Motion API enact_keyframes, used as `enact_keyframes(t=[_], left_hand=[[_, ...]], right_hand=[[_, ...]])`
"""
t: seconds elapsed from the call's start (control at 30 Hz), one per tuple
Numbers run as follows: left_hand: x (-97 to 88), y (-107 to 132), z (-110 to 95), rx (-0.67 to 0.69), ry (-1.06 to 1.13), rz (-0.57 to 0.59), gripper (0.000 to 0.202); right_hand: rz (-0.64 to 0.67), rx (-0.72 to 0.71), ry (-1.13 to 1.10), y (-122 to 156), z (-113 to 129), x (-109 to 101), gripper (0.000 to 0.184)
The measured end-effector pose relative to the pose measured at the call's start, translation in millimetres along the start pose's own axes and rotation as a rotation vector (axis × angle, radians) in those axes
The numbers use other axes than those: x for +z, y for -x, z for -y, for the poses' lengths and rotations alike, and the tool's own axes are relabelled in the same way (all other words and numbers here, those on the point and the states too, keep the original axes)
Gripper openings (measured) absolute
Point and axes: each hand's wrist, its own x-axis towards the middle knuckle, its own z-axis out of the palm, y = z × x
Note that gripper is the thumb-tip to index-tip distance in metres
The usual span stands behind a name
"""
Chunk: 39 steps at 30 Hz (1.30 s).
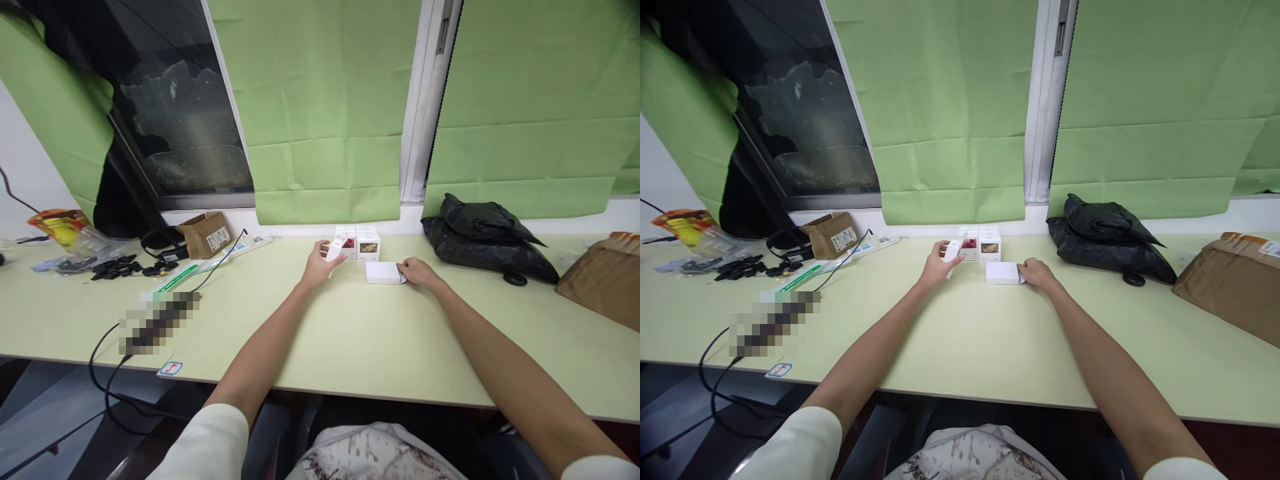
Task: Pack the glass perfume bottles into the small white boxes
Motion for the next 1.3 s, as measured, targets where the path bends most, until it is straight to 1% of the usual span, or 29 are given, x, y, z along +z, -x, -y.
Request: enact_keyframes(t=[0.07,0.13,0.2,0.23,0.3,0.37,0.5,0.63,0.77,0.83,0.9,0.93,0.97,1.03,1.07,1.1,1.13,1.2,1.23,1.27,1.3], left_hand=[[2.6,-1,-3,-0.029,0.032,-0.046,0.068],[4.4,-2,-4,-0.060,0.075,-0.051,0.057],[6.0,-3,-4,-0.062,0.172,-0.002,0.050],[6.9,-3,-4,-0.056,0.236,0.032,0.050],[8.7,-2,-3,-0.052,0.349,0.097,0.054],[10.4,-2,-2,-0.067,0.390,0.135,0.060],[13.1,-3,3,-0.047,0.326,0.155,0.065],[15.3,-5,9,-0.007,0.289,0.169,0.064],[16.2,-2,11,-0.061,0.268,0.191,0.067],[14.4,0,8,-0.076,0.219,0.179,0.071],[9.9,1,2,-0.048,0.147,0.114,0.072],[6.7,1,-2,-0.013,0.105,0.053,0.070],[3.2,1,-7,0.035,0.057,-0.030,0.064],[-3.3,4,-20,0.189,-0.057,-0.268,0.052],[-5.3,7,-26,0.255,-0.114,-0.355,0.046],[-6.2,12,-32,0.319,-0.160,-0.358,0.040],[-5.8,18,-38,0.394,-0.204,-0.253,0.035],[-1.8,35,-47,0.556,-0.304,0.112,0.033],[0.9,44,-50,0.616,-0.364,0.284,0.034],[3.3,53,-51,0.642,-0.421,0.396,0.037],[5.1,60,-51,0.640,-0.463,0.449,0.041]], right_hand=[[-0.031,0.007,0.002,0,0,1,0.034],[-0.059,0.009,0.003,1,0,1,0.029],[-0.081,0.004,0.001,3,0,1,0.024],[-0.090,0.000,-0.001,4,1,1,0.022],[-0.104,-0.019,-0.008,6,2,1,0.021],[-0.111,-0.050,-0.020,7,2,2,0.020],[-0.109,-0.129,-0.052,9,2,5,0.020],[-0.102,-0.185,-0.071,10,3,7,0.021],[-0.088,-0.228,-0.088,14,6,6,0.024],[-0.079,-0.254,-0.102,16,9,6,0.025],[-0.069,-0.284,-0.119,17,11,7,0.023],[-0.062,-0.299,-0.128,18,12,7,0.023],[-0.053,-0.315,-0.138,18,13,7,0.022],[-0.031,-0.347,-0.162,19,15,8,0.021],[-0.015,-0.365,-0.177,19,16,8,0.021],[0.004,-0.386,-0.194,20,18,9,0.021],[0.025,-0.409,-0.212,21,20,9,0.021],[0.074,-0.457,-0.251,23,26,11,0.020],[0.100,-0.479,-0.268,25,30,13,0.020],[0.129,-0.502,-0.286,26,33,14,0.021],[0.163,-0.525,-0.305,28,37,15,0.021]])
